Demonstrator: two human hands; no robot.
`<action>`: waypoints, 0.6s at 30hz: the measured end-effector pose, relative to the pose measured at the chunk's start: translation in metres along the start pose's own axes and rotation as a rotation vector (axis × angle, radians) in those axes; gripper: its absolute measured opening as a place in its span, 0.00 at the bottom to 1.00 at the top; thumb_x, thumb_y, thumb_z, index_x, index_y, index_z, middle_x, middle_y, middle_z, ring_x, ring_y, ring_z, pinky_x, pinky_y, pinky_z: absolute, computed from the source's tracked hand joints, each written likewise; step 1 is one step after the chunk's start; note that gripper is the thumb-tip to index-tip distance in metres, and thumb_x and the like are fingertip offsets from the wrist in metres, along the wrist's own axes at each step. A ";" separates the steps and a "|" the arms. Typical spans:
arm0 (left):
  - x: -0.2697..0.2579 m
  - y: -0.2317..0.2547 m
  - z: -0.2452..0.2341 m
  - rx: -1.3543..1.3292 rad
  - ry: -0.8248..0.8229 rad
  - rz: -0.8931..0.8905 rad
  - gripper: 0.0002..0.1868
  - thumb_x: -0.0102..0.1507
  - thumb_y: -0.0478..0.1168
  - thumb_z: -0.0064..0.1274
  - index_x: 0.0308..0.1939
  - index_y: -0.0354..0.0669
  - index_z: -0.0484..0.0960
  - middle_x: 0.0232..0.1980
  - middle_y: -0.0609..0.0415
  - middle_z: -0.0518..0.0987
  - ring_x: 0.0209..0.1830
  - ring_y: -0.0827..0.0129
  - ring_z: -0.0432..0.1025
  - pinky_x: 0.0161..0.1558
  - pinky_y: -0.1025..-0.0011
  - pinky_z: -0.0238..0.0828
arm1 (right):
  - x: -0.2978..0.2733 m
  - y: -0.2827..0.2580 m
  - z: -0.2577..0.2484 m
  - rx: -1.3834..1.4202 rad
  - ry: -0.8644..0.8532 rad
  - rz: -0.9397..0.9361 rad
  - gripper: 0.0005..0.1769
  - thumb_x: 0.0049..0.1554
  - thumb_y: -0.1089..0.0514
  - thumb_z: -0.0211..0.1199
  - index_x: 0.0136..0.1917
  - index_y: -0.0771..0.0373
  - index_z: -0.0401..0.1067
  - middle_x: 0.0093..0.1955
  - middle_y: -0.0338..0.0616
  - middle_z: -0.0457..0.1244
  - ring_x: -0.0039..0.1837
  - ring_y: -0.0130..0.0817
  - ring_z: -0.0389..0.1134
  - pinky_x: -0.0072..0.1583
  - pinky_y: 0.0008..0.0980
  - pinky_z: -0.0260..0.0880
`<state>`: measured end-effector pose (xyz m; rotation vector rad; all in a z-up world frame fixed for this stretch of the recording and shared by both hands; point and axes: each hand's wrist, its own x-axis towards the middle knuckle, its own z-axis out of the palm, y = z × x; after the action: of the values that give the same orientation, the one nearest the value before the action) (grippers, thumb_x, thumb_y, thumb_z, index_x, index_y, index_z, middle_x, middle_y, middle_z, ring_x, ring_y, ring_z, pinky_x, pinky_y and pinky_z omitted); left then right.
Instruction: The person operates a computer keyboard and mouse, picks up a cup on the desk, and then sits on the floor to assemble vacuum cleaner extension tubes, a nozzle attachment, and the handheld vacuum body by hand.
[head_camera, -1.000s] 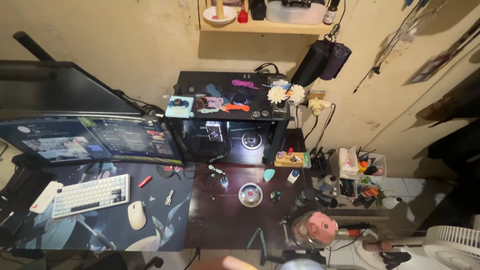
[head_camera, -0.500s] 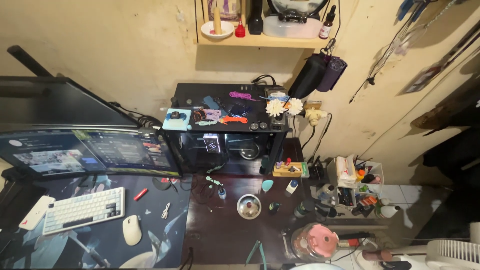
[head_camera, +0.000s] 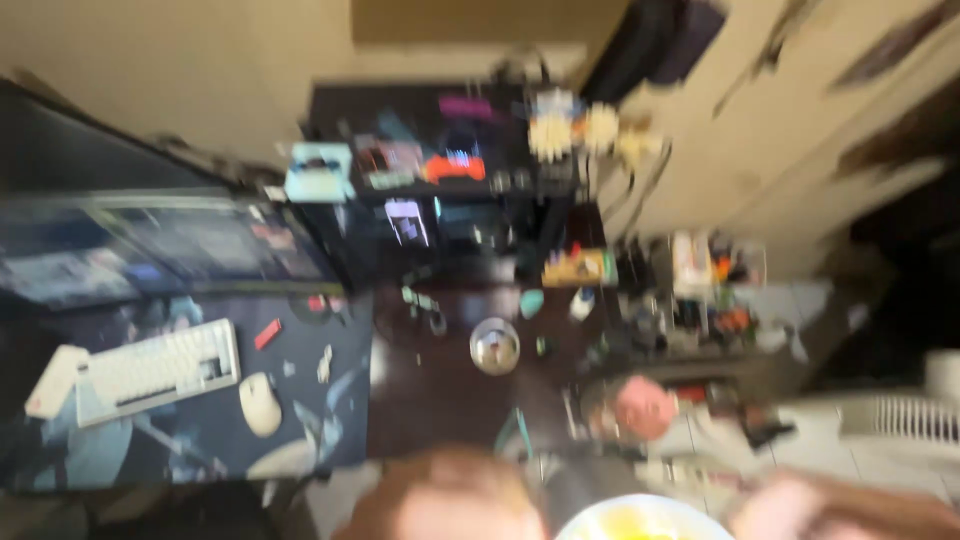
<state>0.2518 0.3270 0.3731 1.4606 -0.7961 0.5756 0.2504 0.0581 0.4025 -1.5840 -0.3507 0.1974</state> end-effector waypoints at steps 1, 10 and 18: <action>-0.006 -0.002 -0.001 0.009 -0.010 -0.046 0.16 0.60 0.35 0.62 0.50 0.36 0.80 0.54 0.47 0.81 0.55 0.61 0.79 0.58 0.69 0.75 | -0.007 0.003 0.000 0.007 0.016 0.034 0.10 0.59 0.60 0.56 0.48 0.71 0.71 0.60 0.42 0.64 0.59 0.27 0.67 0.55 0.32 0.74; -0.062 -0.142 -0.010 0.117 -0.183 -0.597 0.16 0.65 0.32 0.54 0.57 0.37 0.81 0.55 0.48 0.80 0.52 0.62 0.78 0.51 0.70 0.75 | -0.001 0.227 0.034 -0.123 0.272 0.264 0.12 0.64 0.56 0.55 0.49 0.67 0.74 0.43 0.41 0.70 0.48 0.26 0.72 0.52 0.28 0.72; -0.175 -0.306 0.028 0.163 -0.310 -0.651 0.19 0.65 0.25 0.44 0.58 0.38 0.81 0.57 0.41 0.80 0.54 0.52 0.77 0.56 0.66 0.72 | -0.004 0.437 0.080 -0.025 0.458 0.329 0.11 0.66 0.56 0.53 0.52 0.66 0.71 0.44 0.39 0.69 0.47 0.25 0.70 0.51 0.28 0.70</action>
<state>0.3734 0.3046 0.0415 1.8683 -0.4650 -0.0864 0.2638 0.1261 -0.0363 -1.6516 0.2658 0.0768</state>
